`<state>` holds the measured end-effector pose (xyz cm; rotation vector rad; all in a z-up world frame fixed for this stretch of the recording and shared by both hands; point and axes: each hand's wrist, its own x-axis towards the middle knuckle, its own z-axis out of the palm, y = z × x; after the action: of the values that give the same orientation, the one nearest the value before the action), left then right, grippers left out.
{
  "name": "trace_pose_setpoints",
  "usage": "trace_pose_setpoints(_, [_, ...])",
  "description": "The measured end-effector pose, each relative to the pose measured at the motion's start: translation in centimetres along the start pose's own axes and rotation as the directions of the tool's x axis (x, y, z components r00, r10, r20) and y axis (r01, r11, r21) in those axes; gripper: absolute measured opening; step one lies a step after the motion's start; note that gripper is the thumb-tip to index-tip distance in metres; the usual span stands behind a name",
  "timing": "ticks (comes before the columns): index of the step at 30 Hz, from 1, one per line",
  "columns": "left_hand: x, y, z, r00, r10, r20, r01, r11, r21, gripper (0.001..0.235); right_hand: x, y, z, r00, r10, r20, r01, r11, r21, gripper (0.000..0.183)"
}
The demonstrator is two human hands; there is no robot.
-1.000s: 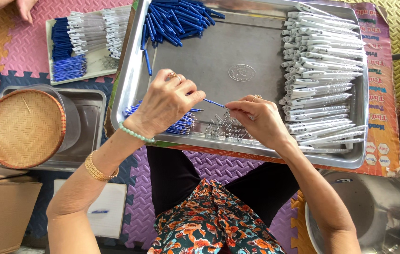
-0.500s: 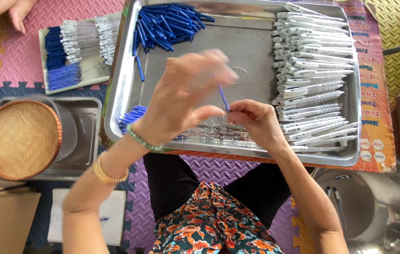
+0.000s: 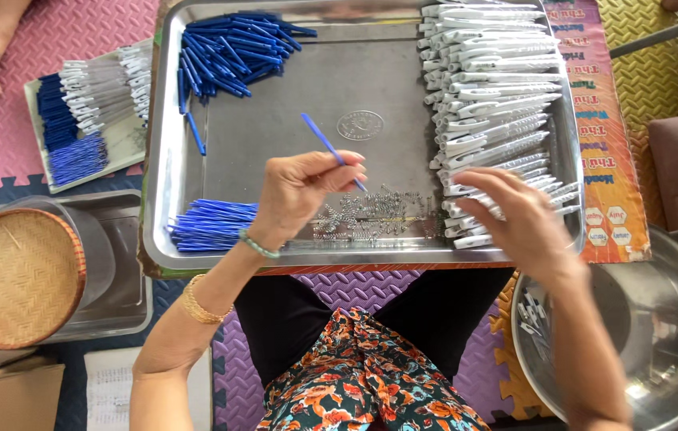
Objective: The person assembles ballpoint pens by hand. They pick up a blue ink refill and insert it into a white pen barrel, then pick up and attach a small silver metal clip to the side of the barrel.
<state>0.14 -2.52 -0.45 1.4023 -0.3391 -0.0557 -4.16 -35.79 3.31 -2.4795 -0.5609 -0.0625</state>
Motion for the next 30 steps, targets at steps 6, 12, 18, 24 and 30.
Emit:
trace_pose_setpoints(6, [0.8, -0.4, -1.0, 0.992, -0.098, -0.078, 0.091, 0.992, -0.084, 0.025, -3.9, 6.9, -1.0, 0.988, -0.02, 0.154, 0.065, 0.954, -0.292, 0.044])
trace_pose_setpoints(12, [1.4, 0.3, 0.0, 0.992, -0.113, -0.057, 0.105, 0.986, -0.132, 0.026, -2.1, 7.8, 0.5, 0.985, -0.032, 0.168, 0.094, 0.921, -0.377, 0.041])
trace_pose_setpoints(18, [1.4, 0.1, 0.2, 0.981, -0.184, -0.058, 0.166, 0.961, -0.222, 0.027, -1.3, 7.5, 0.2, 0.988, -0.127, -0.084, 0.082, 0.911, -0.404, 0.022])
trace_pose_setpoints(24, [1.5, 0.8, 0.9, 0.986, -0.127, -0.104, 0.093, 0.955, -0.283, 0.024, -0.2, 0.3, 1.4, 0.948, -0.178, -0.265, 0.124, 0.97, -0.209, 0.02])
trace_pose_setpoints(30, [1.3, 1.5, 1.3, 0.975, -0.063, -0.212, -0.015, 0.937, -0.348, 0.026, 3.1, -4.8, 4.5, 0.938, -0.144, -0.315, 0.17, 0.984, 0.056, 0.018])
